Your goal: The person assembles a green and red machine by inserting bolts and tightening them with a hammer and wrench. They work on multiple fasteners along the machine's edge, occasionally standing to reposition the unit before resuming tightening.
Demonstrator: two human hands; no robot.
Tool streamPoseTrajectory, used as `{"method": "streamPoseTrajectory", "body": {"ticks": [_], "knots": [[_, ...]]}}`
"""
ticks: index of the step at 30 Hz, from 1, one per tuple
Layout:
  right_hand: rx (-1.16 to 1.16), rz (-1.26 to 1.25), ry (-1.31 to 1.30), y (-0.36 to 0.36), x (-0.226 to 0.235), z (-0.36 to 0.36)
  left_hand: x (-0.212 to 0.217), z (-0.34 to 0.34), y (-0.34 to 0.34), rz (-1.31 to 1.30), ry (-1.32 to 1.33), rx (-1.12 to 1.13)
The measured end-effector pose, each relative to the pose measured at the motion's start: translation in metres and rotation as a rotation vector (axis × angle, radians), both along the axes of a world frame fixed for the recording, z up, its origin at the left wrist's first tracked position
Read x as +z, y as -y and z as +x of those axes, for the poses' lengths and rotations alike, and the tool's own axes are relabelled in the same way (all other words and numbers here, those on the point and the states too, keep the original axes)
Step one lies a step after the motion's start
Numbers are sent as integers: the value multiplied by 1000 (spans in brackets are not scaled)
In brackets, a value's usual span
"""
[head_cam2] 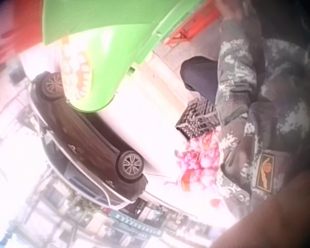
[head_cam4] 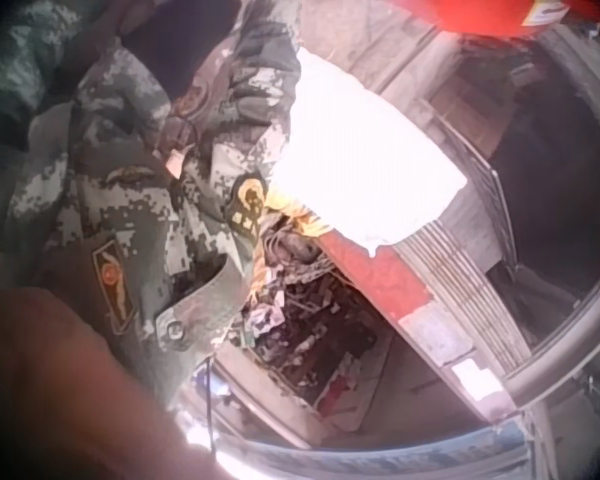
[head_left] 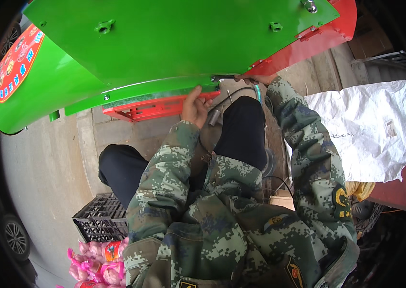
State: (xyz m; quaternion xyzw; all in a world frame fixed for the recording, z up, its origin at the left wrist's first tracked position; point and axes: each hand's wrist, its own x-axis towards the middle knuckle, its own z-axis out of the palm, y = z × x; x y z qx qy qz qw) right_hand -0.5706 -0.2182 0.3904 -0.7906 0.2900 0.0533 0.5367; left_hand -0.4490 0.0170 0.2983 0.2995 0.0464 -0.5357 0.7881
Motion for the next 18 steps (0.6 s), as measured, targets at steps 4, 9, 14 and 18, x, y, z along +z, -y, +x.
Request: {"method": "streamPoseTrajectory", "body": {"ticks": [4,9,14,18], "knots": [[0,-174,82,15,-17,-1,1,0,2,-24,1,-23],[-37,-434,212,11,-23,-8,1,1,2,-38,-13,-37],[-65,-170,177,-10,3,-11,2,1,1,-64,-41,-41],[-174,-21,-1,-31,21,-13,3,1,2,-35,-21,-32]]}}
